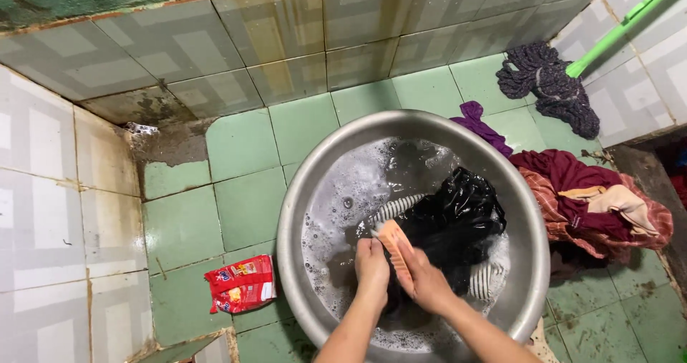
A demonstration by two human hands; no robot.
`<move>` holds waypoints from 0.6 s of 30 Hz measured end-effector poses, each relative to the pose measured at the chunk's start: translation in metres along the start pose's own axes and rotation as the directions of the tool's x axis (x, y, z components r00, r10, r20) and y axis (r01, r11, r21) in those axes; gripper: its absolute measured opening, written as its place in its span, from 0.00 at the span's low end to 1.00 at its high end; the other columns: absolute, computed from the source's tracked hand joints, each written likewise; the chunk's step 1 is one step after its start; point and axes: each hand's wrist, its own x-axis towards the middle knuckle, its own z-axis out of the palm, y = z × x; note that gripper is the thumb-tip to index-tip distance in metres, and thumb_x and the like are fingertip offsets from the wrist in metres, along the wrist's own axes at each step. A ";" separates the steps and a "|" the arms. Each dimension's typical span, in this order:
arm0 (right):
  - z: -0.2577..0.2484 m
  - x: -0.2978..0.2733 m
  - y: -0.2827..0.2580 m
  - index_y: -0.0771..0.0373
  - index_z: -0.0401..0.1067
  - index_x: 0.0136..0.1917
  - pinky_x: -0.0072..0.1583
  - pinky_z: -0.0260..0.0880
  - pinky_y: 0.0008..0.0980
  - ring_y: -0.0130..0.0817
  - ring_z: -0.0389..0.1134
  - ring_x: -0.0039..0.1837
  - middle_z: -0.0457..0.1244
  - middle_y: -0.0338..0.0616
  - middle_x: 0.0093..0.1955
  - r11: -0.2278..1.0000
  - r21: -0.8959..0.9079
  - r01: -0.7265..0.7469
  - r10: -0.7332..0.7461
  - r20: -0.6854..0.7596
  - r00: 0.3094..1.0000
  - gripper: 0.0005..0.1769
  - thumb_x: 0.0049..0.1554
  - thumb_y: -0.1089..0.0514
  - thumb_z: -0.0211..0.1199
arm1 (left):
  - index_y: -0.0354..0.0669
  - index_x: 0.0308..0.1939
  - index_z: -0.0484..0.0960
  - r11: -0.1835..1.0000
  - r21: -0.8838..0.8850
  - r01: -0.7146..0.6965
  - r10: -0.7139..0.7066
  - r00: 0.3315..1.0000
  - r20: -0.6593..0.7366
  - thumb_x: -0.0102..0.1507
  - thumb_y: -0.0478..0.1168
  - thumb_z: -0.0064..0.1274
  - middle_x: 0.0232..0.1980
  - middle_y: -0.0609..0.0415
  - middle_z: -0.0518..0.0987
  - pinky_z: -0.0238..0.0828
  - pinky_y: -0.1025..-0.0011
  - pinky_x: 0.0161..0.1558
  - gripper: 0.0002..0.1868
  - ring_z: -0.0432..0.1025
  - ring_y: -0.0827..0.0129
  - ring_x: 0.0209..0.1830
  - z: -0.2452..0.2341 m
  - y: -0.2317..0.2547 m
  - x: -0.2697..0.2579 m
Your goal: Hand wash items of clothing in a basin with soap and a brush.
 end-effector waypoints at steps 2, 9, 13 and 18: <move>-0.012 -0.006 0.013 0.35 0.65 0.69 0.58 0.74 0.46 0.48 0.72 0.58 0.67 0.47 0.62 0.827 -0.502 -0.253 0.487 0.415 0.769 0.29 0.53 0.40 0.62 | 0.37 0.42 0.79 0.989 -0.097 0.108 -0.103 0.993 0.054 0.69 0.44 0.46 0.35 0.52 0.77 0.69 0.69 0.42 0.13 0.68 0.71 0.36 -0.014 0.042 -0.017; -0.129 0.013 0.186 0.70 0.62 0.67 0.57 0.73 0.44 0.51 0.71 0.57 0.67 0.62 0.57 0.699 -0.435 -0.568 0.627 -0.009 0.779 0.48 0.44 0.43 0.79 | 0.38 0.41 0.84 0.994 -0.002 0.105 -0.100 0.950 0.297 0.67 0.45 0.56 0.29 0.56 0.77 0.64 0.70 0.33 0.12 0.66 0.72 0.28 -0.079 -0.006 0.012; -0.110 0.046 0.199 0.69 0.75 0.59 0.50 0.73 0.36 0.34 0.72 0.47 0.72 0.47 0.49 0.688 0.455 -0.565 0.525 0.225 0.821 0.21 0.57 0.52 0.64 | 0.46 0.38 0.86 0.929 0.254 -0.269 0.051 0.772 0.633 0.59 0.43 0.59 0.33 0.56 0.83 0.73 0.71 0.39 0.08 0.77 0.72 0.32 -0.079 -0.001 -0.012; -0.032 0.023 0.119 0.67 0.72 0.53 0.46 0.75 0.34 0.36 0.73 0.43 0.71 0.47 0.43 0.593 0.441 -0.674 0.542 0.401 0.739 0.17 0.53 0.56 0.67 | 0.44 0.26 0.83 0.630 -0.027 -0.776 0.477 0.360 0.802 0.51 0.42 0.65 0.32 0.49 0.79 0.51 0.63 0.53 0.08 0.74 0.54 0.36 -0.036 -0.030 -0.060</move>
